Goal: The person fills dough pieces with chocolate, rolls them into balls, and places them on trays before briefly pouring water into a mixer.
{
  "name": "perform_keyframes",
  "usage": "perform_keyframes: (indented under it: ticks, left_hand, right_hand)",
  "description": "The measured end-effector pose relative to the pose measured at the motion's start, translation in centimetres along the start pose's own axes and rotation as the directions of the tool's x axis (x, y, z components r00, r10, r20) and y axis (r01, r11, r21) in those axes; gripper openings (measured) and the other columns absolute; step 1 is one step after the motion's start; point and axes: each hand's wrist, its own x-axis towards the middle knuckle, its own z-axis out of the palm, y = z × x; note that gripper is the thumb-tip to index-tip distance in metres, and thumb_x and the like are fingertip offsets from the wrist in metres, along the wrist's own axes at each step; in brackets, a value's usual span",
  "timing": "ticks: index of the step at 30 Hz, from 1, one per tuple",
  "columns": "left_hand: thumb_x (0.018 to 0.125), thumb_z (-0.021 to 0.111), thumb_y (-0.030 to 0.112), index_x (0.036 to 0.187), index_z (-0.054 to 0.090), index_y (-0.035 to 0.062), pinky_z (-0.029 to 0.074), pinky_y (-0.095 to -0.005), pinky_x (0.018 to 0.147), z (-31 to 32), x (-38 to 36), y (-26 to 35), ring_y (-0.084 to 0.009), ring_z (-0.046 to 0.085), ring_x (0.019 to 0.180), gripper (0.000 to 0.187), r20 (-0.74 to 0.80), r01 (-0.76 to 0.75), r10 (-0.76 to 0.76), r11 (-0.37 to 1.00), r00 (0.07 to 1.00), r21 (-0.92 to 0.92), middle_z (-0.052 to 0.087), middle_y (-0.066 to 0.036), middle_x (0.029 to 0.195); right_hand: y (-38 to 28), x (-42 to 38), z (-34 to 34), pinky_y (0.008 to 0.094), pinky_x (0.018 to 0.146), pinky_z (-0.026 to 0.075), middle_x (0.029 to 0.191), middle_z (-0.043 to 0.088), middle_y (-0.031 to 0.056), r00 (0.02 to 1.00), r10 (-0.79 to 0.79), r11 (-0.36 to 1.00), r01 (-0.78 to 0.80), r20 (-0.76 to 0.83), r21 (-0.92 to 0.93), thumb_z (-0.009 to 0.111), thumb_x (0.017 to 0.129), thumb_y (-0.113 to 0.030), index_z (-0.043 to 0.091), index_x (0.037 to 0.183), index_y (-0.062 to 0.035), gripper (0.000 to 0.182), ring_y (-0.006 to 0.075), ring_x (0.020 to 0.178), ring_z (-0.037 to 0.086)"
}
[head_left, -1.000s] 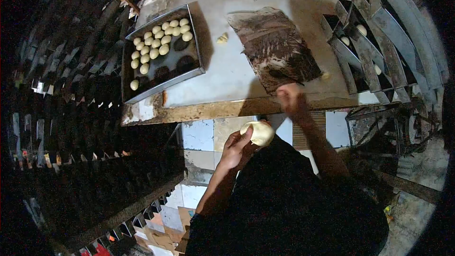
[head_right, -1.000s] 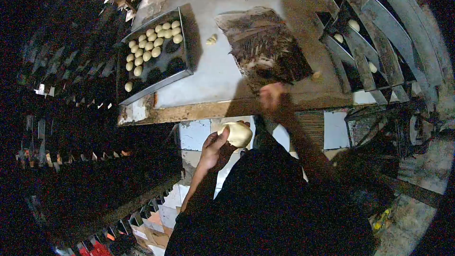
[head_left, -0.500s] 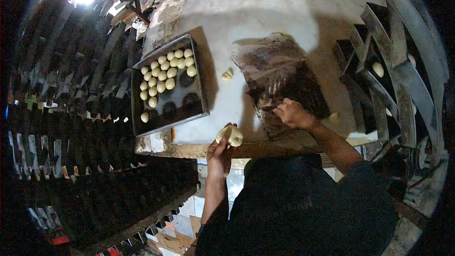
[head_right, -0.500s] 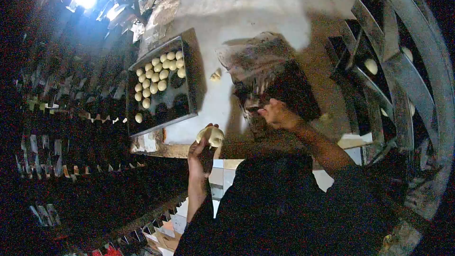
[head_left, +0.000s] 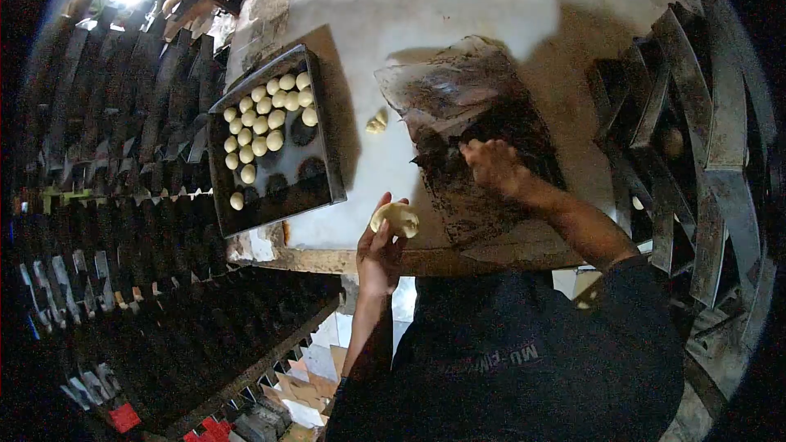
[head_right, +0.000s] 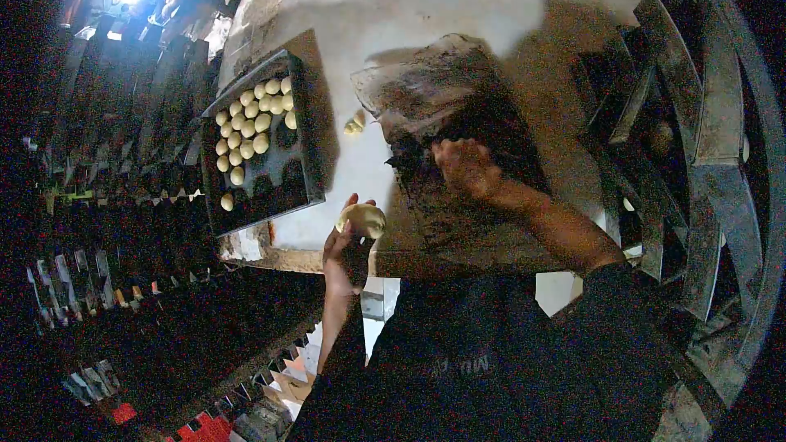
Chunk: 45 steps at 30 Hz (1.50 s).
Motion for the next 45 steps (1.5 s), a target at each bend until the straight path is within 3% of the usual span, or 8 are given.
perform_keyframes:
  ticks: [5, 8, 22, 30, 34, 36, 41, 45]
  left_hand:
    - [0.094, 0.053, 0.025, 0.134, 0.044, -0.0004, 0.041, -0.0371, 0.099, 0.5, 2.4, -1.8, -0.0227, 0.052, 0.115, 0.048, -0.039, -0.023, 0.025, 0.999, 0.999, 0.049, 0.055, -0.015, 0.124]
    - [0.096, 0.049, 0.031, 0.131, 0.047, 0.0005, 0.043, -0.0349, 0.095, 0.8, 3.5, -3.9, -0.0221, 0.052, 0.113, 0.046, 0.069, 0.119, -0.117, 0.993, 0.991, -0.025, 0.055, -0.013, 0.123]
    - [0.096, 0.049, 0.028, 0.138, 0.038, 0.0042, 0.045, -0.0352, 0.098, -1.2, -1.7, -3.1, -0.0223, 0.053, 0.115, 0.049, 0.197, -0.045, 0.095, 0.969, 0.976, -0.242, 0.051, -0.012, 0.128]
    - [0.098, 0.047, 0.025, 0.135, 0.037, 0.0021, 0.043, -0.0350, 0.098, -5.6, -9.2, -1.7, -0.0242, 0.053, 0.113, 0.045, 0.150, -0.235, 0.317, 0.886, 0.937, -0.400, 0.050, -0.012, 0.128]
    - [0.097, 0.041, 0.015, 0.143, 0.019, -0.0012, 0.036, -0.0364, 0.100, -8.2, -13.7, -1.6, -0.0273, 0.045, 0.118, 0.053, 0.337, -0.673, 0.663, 0.348, 0.669, 0.652, 0.040, -0.020, 0.135]
    - [0.096, 0.041, 0.012, 0.145, 0.015, -0.0013, 0.035, -0.0363, 0.101, -8.7, -16.2, -1.0, -0.0261, 0.044, 0.119, 0.057, 0.420, -0.663, 0.731, 0.059, 0.538, 0.746, 0.038, -0.021, 0.137]
    - [0.092, 0.054, 0.019, 0.147, 0.008, -0.0008, 0.035, -0.0342, 0.100, -8.8, -22.3, 1.8, -0.0245, 0.045, 0.119, 0.074, 0.106, -0.665, 0.658, 0.745, 0.745, 0.052, 0.038, -0.018, 0.138]
    - [0.084, 0.067, 0.040, 0.124, 0.051, -0.0024, 0.038, -0.0381, 0.097, -13.4, -22.4, 2.2, -0.0266, 0.048, 0.117, 0.061, 0.266, -0.762, 0.716, 0.630, 0.645, 0.152, 0.049, -0.019, 0.128]
  right_hand:
    - [2.8, -1.2, 0.8, 0.0382, 0.075, 0.053, 0.095, 0.067, 0.0135, 0.982, -0.186, 0.687, 0.149, -0.026, 0.711, 0.062, 0.086, -0.016, 0.060, 0.115, -0.0031, 0.032, 0.0266, 0.080, 0.066]
    - [1.6, -4.1, 2.6, 0.0401, 0.074, 0.052, 0.097, 0.065, 0.0145, 0.865, -0.301, 0.605, 0.499, -0.403, 0.620, 0.064, 0.081, -0.015, 0.055, 0.125, -0.0062, 0.046, 0.0281, 0.081, 0.065]
    - [-9.2, -12.1, 1.1, 0.0397, 0.072, 0.053, 0.095, 0.062, 0.0132, 0.798, 0.098, 0.917, 0.160, -0.594, 0.365, 0.063, 0.086, -0.015, 0.067, 0.108, -0.0045, 0.025, 0.0304, 0.086, 0.063]
    - [-22.9, -10.8, -2.6, 0.0271, 0.062, 0.055, 0.089, 0.065, 0.0124, 0.909, 0.404, -0.442, 0.290, -0.100, 0.849, 0.067, 0.086, -0.010, 0.063, 0.101, 0.0094, 0.026, 0.0168, 0.072, 0.064]
    - [-30.2, -14.3, -8.1, 0.0263, 0.066, 0.053, 0.102, 0.060, 0.0097, 0.672, 0.184, 0.651, 0.463, -0.717, 0.601, 0.073, 0.077, -0.006, 0.064, 0.096, 0.0084, 0.026, 0.0173, 0.083, 0.063]
    - [-32.8, -15.4, -8.7, 0.0308, 0.071, 0.051, 0.101, 0.057, 0.0117, 0.625, 0.124, 0.729, 0.470, -0.770, 0.499, 0.073, 0.074, -0.005, 0.061, 0.095, 0.0051, 0.025, 0.0239, 0.086, 0.061]
    - [-35.4, -17.7, -9.9, 0.0336, 0.068, 0.052, 0.099, 0.061, 0.0129, 0.423, -0.123, 0.804, 0.573, -0.898, 0.160, 0.069, 0.073, 0.004, 0.064, 0.092, 0.0026, 0.019, 0.0258, 0.082, 0.063]
    - [-37.6, -19.1, -11.2, 0.0331, 0.069, 0.052, 0.095, 0.063, 0.0131, 0.578, -0.105, 0.673, 0.641, -0.809, 0.370, 0.072, 0.073, 0.003, 0.064, 0.095, -0.0003, 0.023, 0.0243, 0.083, 0.063]
